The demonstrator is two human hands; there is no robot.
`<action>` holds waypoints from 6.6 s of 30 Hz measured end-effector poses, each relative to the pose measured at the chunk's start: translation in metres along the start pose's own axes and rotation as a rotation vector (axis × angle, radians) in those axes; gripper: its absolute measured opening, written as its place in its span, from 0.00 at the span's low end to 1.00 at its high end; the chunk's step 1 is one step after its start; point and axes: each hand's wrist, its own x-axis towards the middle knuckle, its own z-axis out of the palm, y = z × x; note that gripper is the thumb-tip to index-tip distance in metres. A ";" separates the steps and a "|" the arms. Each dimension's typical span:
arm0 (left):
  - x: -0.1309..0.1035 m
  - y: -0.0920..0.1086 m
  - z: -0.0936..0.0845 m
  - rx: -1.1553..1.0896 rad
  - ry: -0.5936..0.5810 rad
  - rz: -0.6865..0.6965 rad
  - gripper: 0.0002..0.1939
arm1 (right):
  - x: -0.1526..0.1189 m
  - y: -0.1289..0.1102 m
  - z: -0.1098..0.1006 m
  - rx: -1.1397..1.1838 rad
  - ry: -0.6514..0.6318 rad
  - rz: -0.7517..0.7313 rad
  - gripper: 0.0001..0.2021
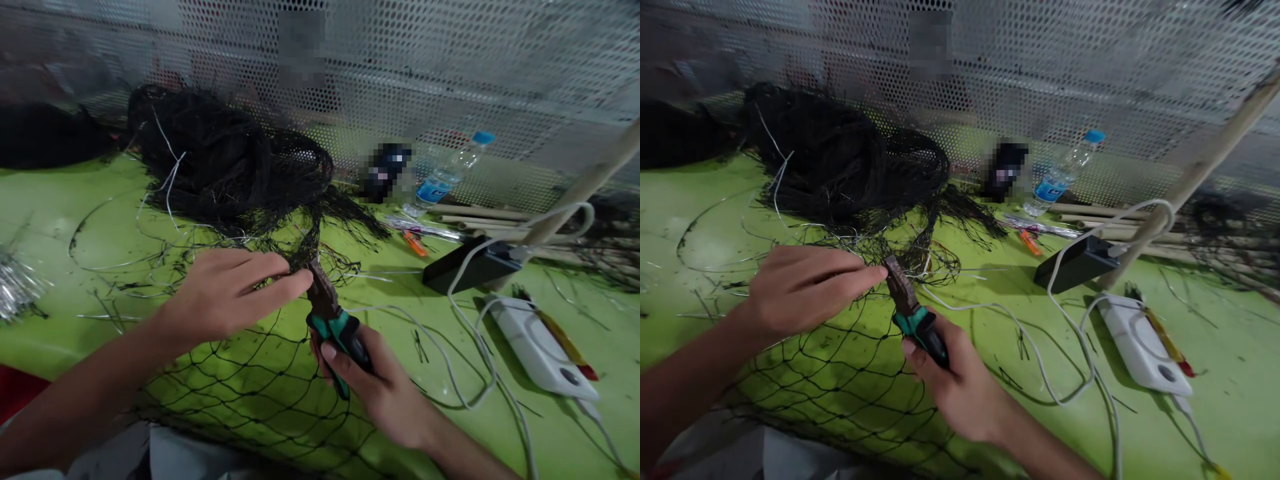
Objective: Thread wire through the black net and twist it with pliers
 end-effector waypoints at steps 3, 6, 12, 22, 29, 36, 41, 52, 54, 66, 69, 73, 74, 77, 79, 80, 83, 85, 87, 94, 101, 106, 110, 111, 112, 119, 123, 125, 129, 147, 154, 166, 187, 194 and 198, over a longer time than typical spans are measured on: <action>0.004 -0.001 -0.001 0.042 0.012 0.030 0.08 | -0.002 0.002 0.000 0.026 -0.012 0.000 0.26; 0.005 -0.002 -0.002 0.068 0.028 0.056 0.08 | -0.003 -0.002 -0.001 0.010 -0.010 -0.031 0.23; 0.003 -0.001 0.000 -0.015 0.045 0.011 0.08 | 0.000 -0.015 -0.004 -0.154 0.027 -0.112 0.13; 0.008 0.022 0.006 -0.287 0.004 -0.385 0.01 | 0.005 -0.015 0.000 -0.326 0.116 -0.237 0.05; 0.007 0.025 0.008 -0.336 -0.036 -0.405 0.05 | 0.009 -0.012 0.000 -0.311 0.139 -0.260 0.10; 0.010 0.029 0.007 -0.262 0.126 -0.417 0.04 | 0.007 -0.011 0.005 -0.367 0.200 -0.276 0.17; 0.008 0.033 0.009 -0.217 0.185 -0.396 0.04 | 0.006 -0.009 0.011 -0.356 0.231 -0.371 0.15; 0.006 0.044 0.009 -0.263 0.216 -0.503 0.03 | 0.005 0.002 0.024 -0.456 0.335 -0.501 0.20; 0.004 0.047 0.009 -0.315 0.195 -0.533 0.03 | 0.005 0.001 0.025 -0.452 0.338 -0.517 0.21; 0.006 0.054 0.010 -0.497 0.190 -0.549 0.06 | 0.007 0.018 0.028 -0.401 0.327 -0.447 0.25; 0.004 0.055 0.010 -0.502 0.184 -0.536 0.05 | 0.007 0.017 0.028 -0.411 0.340 -0.455 0.23; -0.001 0.054 0.013 -0.441 0.184 -0.485 0.05 | 0.007 0.015 0.028 -0.445 0.365 -0.481 0.23; -0.002 0.053 0.014 -0.397 0.186 -0.455 0.04 | 0.007 0.015 0.028 -0.452 0.367 -0.486 0.24; -0.004 0.052 0.016 -0.254 0.201 -0.368 0.04 | 0.006 0.015 0.029 -0.456 0.368 -0.486 0.23; -0.004 0.051 0.016 -0.216 0.209 -0.349 0.04 | 0.006 0.014 0.030 -0.456 0.378 -0.481 0.23; -0.003 0.051 0.015 -0.211 0.210 -0.347 0.04 | 0.006 0.014 0.030 -0.454 0.384 -0.477 0.23; -0.001 0.052 0.013 -0.250 0.203 -0.366 0.05 | 0.009 0.015 0.030 -0.442 0.393 -0.470 0.22; -0.001 0.053 0.011 -0.301 0.199 -0.400 0.05 | 0.010 0.016 0.029 -0.439 0.397 -0.465 0.20; 0.000 0.053 0.010 -0.351 0.197 -0.428 0.06 | 0.012 0.016 0.028 -0.441 0.406 -0.460 0.19; -0.002 0.051 0.012 -0.321 0.195 -0.398 0.03 | 0.010 0.017 0.028 -0.419 0.389 -0.458 0.20; 0.004 0.048 0.003 -0.102 0.181 -0.244 0.06 | 0.009 0.023 0.033 -0.414 0.396 -0.563 0.27; 0.001 0.049 0.007 -0.031 0.219 -0.198 0.07 | 0.011 0.019 0.035 -0.411 0.422 -0.517 0.26; 0.002 0.051 0.008 0.011 0.224 -0.219 0.05 | 0.012 0.023 0.036 -0.372 0.417 -0.462 0.24; 0.003 0.052 0.007 0.001 0.215 -0.241 0.05 | 0.012 0.025 0.036 -0.367 0.417 -0.459 0.23; 0.004 0.053 0.007 -0.018 0.202 -0.264 0.05 | 0.012 0.026 0.036 -0.364 0.420 -0.457 0.23; 0.005 0.054 0.007 -0.256 0.183 -0.412 0.07 | 0.018 0.020 0.033 -0.363 0.428 -0.478 0.19; 0.009 0.053 0.007 -0.309 0.204 -0.477 0.07 | 0.020 0.018 0.031 -0.404 0.460 -0.473 0.19; 0.011 0.052 0.006 -0.340 0.213 -0.489 0.06 | 0.020 0.019 0.030 -0.435 0.474 -0.486 0.21; 0.014 0.049 0.001 -0.435 0.201 -0.524 0.05 | 0.023 0.023 0.026 -0.474 0.496 -0.514 0.25; 0.013 0.033 -0.007 -0.671 -0.023 -0.710 0.07 | 0.034 0.012 0.011 -0.450 0.362 -0.496 0.16; 0.010 0.038 -0.009 -0.384 0.113 -0.508 0.09 | 0.016 0.004 0.005 -0.441 0.212 -0.516 0.21; 0.011 0.030 -0.011 -0.399 0.113 -0.474 0.07 | 0.014 0.015 0.008 -0.375 0.179 -0.529 0.25; 0.015 0.030 -0.012 -0.381 0.095 -0.576 0.07 | -0.016 0.006 0.006 -0.101 0.176 -0.033 0.30; 0.015 0.033 -0.015 -0.415 0.136 -0.590 0.06 | -0.018 0.025 0.007 -0.103 0.224 -0.153 0.27; 0.015 0.031 -0.018 -0.478 0.117 -0.600 0.06 | -0.017 0.022 0.006 -0.099 0.231 -0.166 0.24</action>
